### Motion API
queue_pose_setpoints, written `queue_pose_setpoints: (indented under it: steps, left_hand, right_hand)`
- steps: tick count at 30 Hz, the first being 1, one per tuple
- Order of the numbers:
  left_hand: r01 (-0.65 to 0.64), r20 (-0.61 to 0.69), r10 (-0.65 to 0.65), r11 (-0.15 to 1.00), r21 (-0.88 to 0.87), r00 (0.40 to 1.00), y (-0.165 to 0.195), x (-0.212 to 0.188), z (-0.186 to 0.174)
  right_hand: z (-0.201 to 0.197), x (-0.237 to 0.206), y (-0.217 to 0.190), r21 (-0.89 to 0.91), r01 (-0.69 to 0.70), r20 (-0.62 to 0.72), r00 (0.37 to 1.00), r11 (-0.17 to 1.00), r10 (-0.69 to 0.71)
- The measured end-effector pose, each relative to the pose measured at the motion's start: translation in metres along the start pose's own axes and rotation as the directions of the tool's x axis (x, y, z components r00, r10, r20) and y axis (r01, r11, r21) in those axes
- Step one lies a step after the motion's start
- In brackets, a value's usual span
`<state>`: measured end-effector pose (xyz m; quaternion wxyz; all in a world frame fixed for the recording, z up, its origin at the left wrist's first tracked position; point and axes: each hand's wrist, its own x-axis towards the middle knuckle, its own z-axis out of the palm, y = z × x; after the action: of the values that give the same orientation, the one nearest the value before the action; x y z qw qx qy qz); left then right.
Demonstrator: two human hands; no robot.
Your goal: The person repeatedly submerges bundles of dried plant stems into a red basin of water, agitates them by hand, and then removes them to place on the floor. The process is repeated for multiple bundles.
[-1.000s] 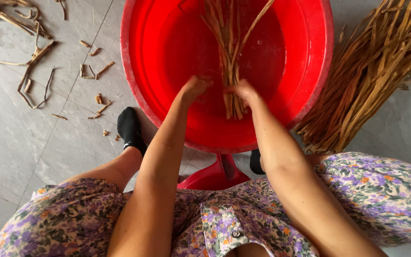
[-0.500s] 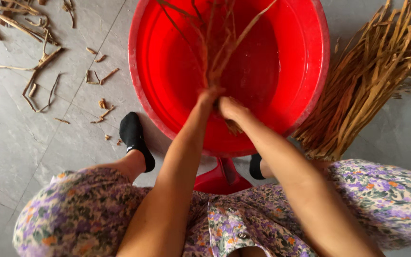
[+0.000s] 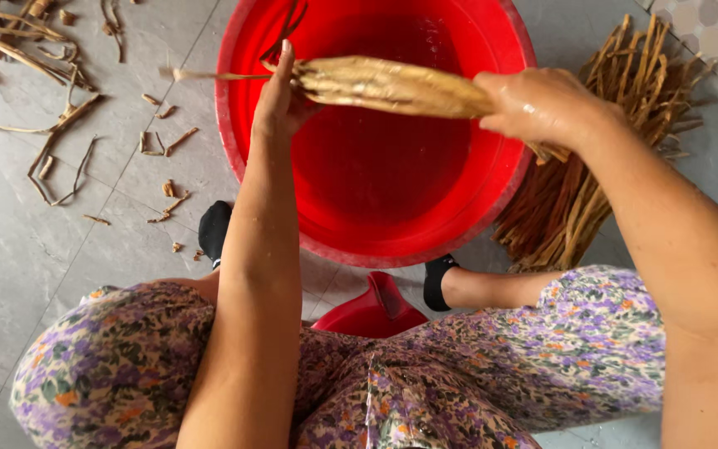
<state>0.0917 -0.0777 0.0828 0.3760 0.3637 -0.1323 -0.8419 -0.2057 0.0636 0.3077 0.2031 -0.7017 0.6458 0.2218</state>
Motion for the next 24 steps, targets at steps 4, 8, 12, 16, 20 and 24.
queue_pose_setpoints:
  steps: [4,8,12,16,20,24]
  left_hand:
    - [0.078,-0.118,-0.064,0.989,0.121,0.991,-0.015,-0.020,-0.003]
    - [0.148,-0.234,-0.116,0.981,0.125,0.965,-0.057,-0.012,-0.029]
    - [0.241,-0.207,-0.214,0.964,0.112,0.954,-0.100,0.002,-0.053]
    - [0.318,-0.146,-0.289,0.914,0.252,0.946,-0.139,0.002,-0.040]
    - [0.461,-0.374,-0.276,0.628,0.627,0.885,-0.174,-0.003,-0.005]
    - [0.410,-0.068,-0.411,0.853,0.323,0.909,-0.186,-0.002,0.036]
  right_hand:
    - [0.061,0.067,0.033,0.624,-0.291,0.206,0.957,0.725,0.207]
    - [0.156,0.140,0.015,0.684,-0.279,0.135,0.956,0.674,0.259]
    - [0.235,0.170,-0.047,0.680,-0.447,0.215,0.879,0.581,0.425]
    - [0.256,0.175,-0.073,0.616,-0.389,0.216,0.920,0.686,0.328]
    - [0.240,0.171,-0.053,0.541,-0.383,0.239,0.923,0.749,0.301]
    - [0.188,0.141,-0.046,0.206,-0.276,0.364,0.912,0.939,0.188]
